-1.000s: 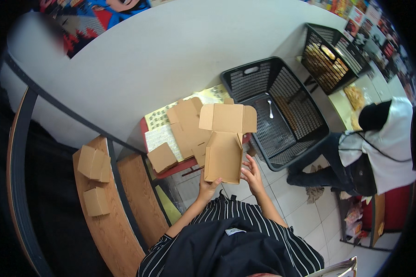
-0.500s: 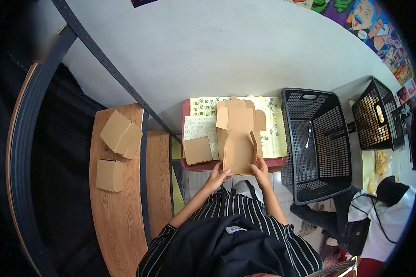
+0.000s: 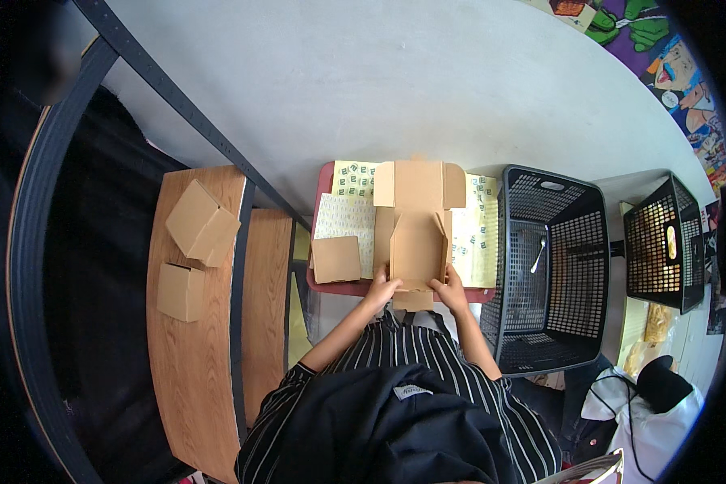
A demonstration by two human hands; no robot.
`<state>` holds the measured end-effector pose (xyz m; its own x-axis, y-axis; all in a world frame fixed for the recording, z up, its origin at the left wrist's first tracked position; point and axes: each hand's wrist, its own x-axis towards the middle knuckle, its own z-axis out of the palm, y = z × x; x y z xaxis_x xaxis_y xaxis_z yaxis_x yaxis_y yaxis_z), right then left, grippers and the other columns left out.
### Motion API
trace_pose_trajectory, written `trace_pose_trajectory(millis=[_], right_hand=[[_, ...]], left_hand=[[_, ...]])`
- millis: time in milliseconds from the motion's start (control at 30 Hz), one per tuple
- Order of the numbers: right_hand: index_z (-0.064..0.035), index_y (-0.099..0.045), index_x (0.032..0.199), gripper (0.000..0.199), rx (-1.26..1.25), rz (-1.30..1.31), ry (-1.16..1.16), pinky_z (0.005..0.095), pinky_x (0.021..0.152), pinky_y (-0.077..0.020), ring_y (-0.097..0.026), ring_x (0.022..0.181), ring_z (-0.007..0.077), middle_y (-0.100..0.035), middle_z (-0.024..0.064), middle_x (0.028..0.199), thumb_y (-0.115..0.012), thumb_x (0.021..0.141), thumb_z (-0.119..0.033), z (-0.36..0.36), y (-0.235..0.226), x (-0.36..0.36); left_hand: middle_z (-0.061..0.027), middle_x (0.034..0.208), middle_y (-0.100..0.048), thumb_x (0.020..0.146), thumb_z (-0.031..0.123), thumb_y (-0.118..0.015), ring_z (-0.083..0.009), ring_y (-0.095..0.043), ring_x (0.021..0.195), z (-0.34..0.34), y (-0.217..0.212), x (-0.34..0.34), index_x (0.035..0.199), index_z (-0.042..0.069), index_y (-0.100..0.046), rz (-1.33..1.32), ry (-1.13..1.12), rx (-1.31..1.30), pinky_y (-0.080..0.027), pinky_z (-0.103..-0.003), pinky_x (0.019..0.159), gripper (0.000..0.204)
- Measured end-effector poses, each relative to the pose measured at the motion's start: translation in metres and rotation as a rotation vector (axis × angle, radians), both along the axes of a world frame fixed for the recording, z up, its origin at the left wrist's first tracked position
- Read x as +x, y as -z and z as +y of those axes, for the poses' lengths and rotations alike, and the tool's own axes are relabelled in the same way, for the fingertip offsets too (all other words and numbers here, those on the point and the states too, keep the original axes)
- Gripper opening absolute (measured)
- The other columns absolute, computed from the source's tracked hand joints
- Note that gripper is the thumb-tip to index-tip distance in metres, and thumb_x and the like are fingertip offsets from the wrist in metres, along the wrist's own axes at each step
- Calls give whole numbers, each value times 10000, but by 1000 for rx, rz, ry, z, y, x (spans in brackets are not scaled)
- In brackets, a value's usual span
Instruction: The person assembles cardboard boxes by folding the flaps together by hand, then carries them over and places them onto a stack of boxes on the floor.
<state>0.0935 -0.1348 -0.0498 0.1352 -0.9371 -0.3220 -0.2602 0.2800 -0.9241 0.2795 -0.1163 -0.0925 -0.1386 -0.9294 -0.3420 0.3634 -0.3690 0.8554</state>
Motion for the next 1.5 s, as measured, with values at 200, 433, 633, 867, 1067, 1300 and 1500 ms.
trace_pose_trajectory(millis=[200, 433, 633, 867, 1067, 1300, 1500], right_hand=[[-26, -481, 1028, 418, -718, 488, 211, 388, 796, -376, -464, 865, 330, -468, 165, 882, -623, 642, -101, -13, -77, 20], [-72, -522, 966, 377, -649, 703, -646, 342, 730, -423, -522, 853, 254, -525, 88, 899, -622, 606, -118, -8, -40, 13], [-114, -602, 740, 128, -821, 790, -727, 317, 602, -445, -556, 673, 196, -538, 35, 700, -492, 676, -113, -10, -26, 23], [-102, -597, 771, 136, -721, 828, -873, 317, 622, -456, -575, 719, 204, -557, 51, 728, -487, 692, -114, 8, -26, 19], [-90, -581, 802, 140, -665, 725, -857, 324, 625, -466, -584, 710, 207, -579, 53, 742, -478, 714, -122, 34, -21, 9], [-102, -564, 834, 157, -796, 752, -738, 314, 632, -449, -574, 709, 172, -550, 19, 729, -509, 695, -148, 45, -8, -1], [-110, -546, 865, 195, -849, 756, -689, 300, 659, -434, -559, 747, 171, -545, 18, 756, -516, 683, -170, 41, 7, -5]], left_hand=[[-170, 1078, -455, 746, 133, -583, -224, -452, 1014, -6, -30, -10, 1125, -51, -324, -313, -94, -126, -380, -307, 853, 494], [-137, 999, -534, 778, 170, -552, -226, -526, 911, -10, -4, -14, 1113, -23, -399, -535, 34, -37, -430, -318, 767, 415], [-156, 960, -506, 635, 129, -633, -300, -504, 905, -14, 18, -5, 1096, -58, -298, -663, -63, -19, -420, -402, 762, 600], [-130, 900, -529, 546, 64, -648, -313, -508, 849, -35, -66, -11, 861, 21, -481, -1232, 592, -595, -409, -357, 735, 359], [-125, 807, -592, 522, 103, -648, -282, -574, 786, -56, -42, -30, 788, 75, -549, -1137, 1201, -463, -449, -369, 635, 285], [-93, 731, -575, 529, 132, -639, -277, -559, 722, -56, -28, -39, 761, 76, -525, -1146, 1096, -576, -432, -361, 599, 265], [-87, 731, -551, 599, 151, -593, -278, -546, 728, -60, -16, -36, 748, 75, -525, -1099, 927, -836, -432, -375, 621, 181]])
